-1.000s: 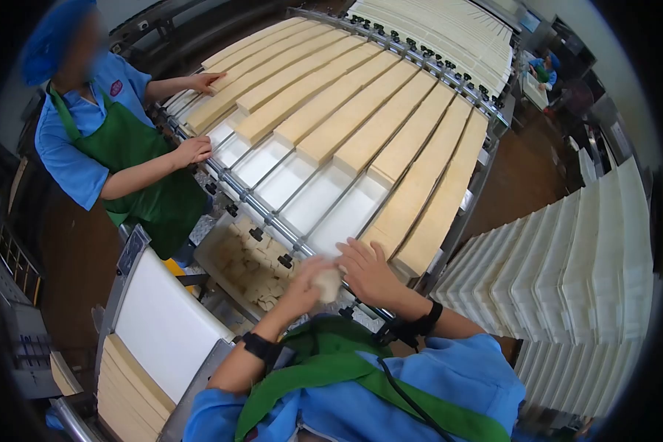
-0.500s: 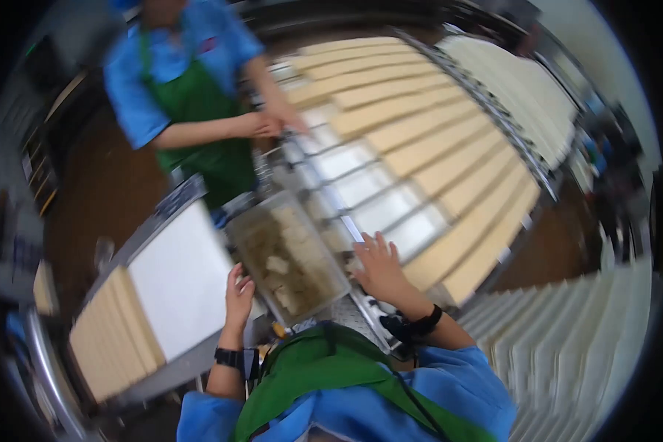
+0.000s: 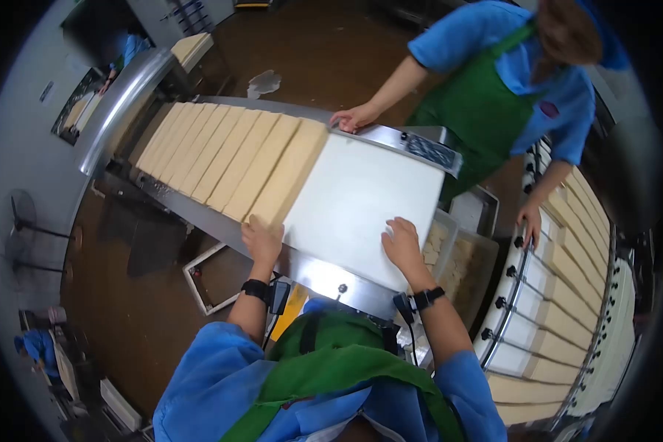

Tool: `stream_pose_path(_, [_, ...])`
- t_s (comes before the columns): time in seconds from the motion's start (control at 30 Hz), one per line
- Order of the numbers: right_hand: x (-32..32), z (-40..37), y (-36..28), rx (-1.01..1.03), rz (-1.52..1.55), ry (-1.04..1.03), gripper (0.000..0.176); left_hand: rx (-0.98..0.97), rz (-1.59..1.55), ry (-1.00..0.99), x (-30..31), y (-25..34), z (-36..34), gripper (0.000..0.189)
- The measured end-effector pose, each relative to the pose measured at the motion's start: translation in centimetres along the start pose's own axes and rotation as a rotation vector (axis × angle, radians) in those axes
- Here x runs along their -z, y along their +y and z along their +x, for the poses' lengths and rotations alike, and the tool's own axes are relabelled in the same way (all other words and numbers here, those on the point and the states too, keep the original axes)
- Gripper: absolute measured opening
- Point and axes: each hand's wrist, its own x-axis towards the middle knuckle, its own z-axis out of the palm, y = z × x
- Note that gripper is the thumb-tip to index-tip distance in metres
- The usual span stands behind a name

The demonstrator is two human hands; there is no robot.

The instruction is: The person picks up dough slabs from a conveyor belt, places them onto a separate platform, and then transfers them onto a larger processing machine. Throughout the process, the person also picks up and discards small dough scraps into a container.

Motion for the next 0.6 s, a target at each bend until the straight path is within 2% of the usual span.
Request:
stream_pose_path(0.13, [-5.4,7.8,-4.1,-0.012,-0.189,-0.110,0.048,-0.136,0.066,-0.040,-0.4,-1.1,2.9,0.083])
stream_pose_path(0.33, [-11.8,19.0,-9.4,-0.145,-0.230,-0.144,0.070,-0.172,0.292,-0.119,-0.1,0.2,3.0,0.082])
stream_pose_path(0.47, [-13.6,24.9,-12.2,-0.226,-0.265,-0.192,0.067,-0.213,0.289,-0.160,0.4,-0.1,3.4,0.085])
stream_pose_path(0.6, [-13.5,27.3,-13.9,-0.252,-0.291,-0.234,0.071,-0.207,0.332,-0.187,0.2,0.0,3.5,0.086])
